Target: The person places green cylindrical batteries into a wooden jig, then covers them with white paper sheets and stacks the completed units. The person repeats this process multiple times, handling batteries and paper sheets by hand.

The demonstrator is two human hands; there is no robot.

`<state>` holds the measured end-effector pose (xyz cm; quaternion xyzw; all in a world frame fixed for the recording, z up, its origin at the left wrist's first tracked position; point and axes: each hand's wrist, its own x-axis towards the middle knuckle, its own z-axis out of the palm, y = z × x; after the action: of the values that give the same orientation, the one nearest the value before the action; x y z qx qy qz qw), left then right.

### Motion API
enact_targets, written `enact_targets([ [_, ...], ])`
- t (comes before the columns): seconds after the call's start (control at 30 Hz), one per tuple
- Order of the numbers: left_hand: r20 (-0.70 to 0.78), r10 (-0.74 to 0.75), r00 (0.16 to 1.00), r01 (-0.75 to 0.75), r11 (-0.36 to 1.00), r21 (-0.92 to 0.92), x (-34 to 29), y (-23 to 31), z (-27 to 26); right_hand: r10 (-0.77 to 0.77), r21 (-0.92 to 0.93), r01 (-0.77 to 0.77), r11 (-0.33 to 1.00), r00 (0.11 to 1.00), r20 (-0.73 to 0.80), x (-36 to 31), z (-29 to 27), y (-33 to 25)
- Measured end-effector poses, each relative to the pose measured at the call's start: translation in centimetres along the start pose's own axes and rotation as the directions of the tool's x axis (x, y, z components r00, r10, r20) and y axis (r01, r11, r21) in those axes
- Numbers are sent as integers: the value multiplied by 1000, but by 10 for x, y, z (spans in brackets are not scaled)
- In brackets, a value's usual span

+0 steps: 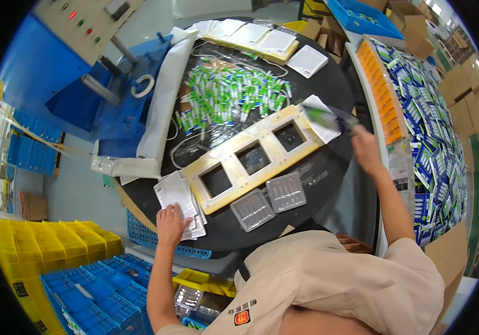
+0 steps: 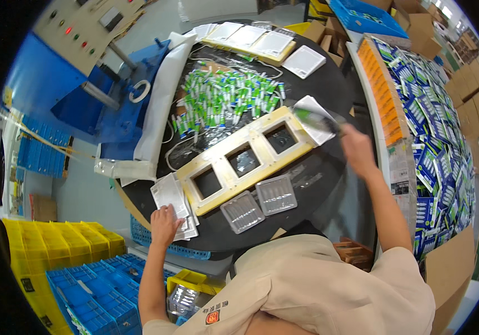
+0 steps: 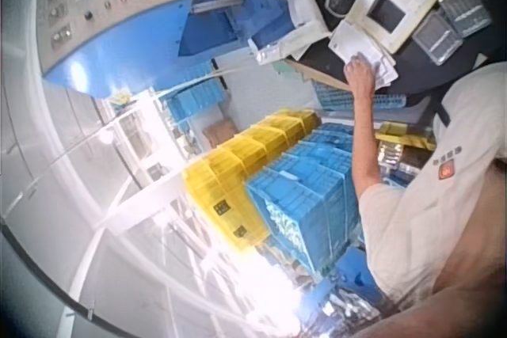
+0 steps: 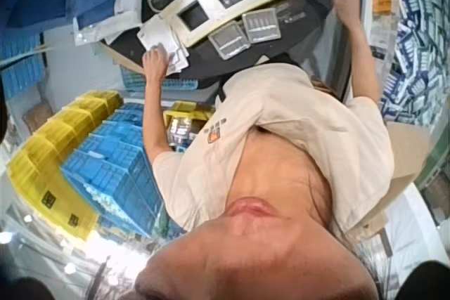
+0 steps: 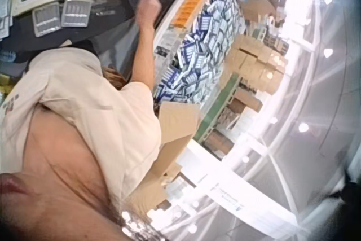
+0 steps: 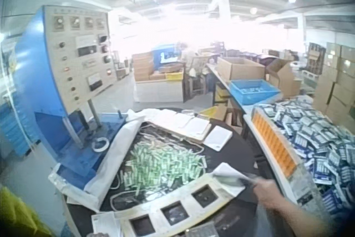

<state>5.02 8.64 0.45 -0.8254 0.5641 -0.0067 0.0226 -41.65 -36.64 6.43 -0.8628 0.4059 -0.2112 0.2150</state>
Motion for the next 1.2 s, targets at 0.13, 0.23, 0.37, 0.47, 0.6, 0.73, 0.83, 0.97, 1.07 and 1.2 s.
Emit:
enact_targets([
  [0.13,-148,57,987,-56,998,15,19,45,-43,623,697,-249,673,698,-352,-38,-119,105],
  [0.23,-191,55,980,-136,886,-442,28,119,-50,701,828,240,507,444,-558,-74,-175,152],
  [0.37,-21,284,959,-258,838,-481,45,184,-32,680,867,-33,497,636,-365,-65,-117,108],
  [0.47,155,303,940,-199,859,-472,49,192,-22,69,533,-127,837,989,127,-66,0,10],
  [0.6,259,369,893,-246,880,-407,55,192,-18,-568,95,597,797,685,457,-75,123,-89],
  [0.73,296,323,899,-158,870,-468,60,199,-21,-621,125,711,692,498,605,-62,164,-109],
  [0.83,244,355,902,-187,834,-520,64,197,-21,-503,186,556,810,495,709,-49,172,-107],
  [0.97,450,385,806,-267,914,-304,63,190,-20,-442,194,476,858,493,749,-38,182,-112],
  [1.07,353,445,823,-307,872,-382,64,194,-22,-469,227,510,830,418,778,-29,187,-114],
  [1.2,331,437,836,-273,855,-440,65,193,-25,-460,253,489,834,365,809,-19,191,-118],
])
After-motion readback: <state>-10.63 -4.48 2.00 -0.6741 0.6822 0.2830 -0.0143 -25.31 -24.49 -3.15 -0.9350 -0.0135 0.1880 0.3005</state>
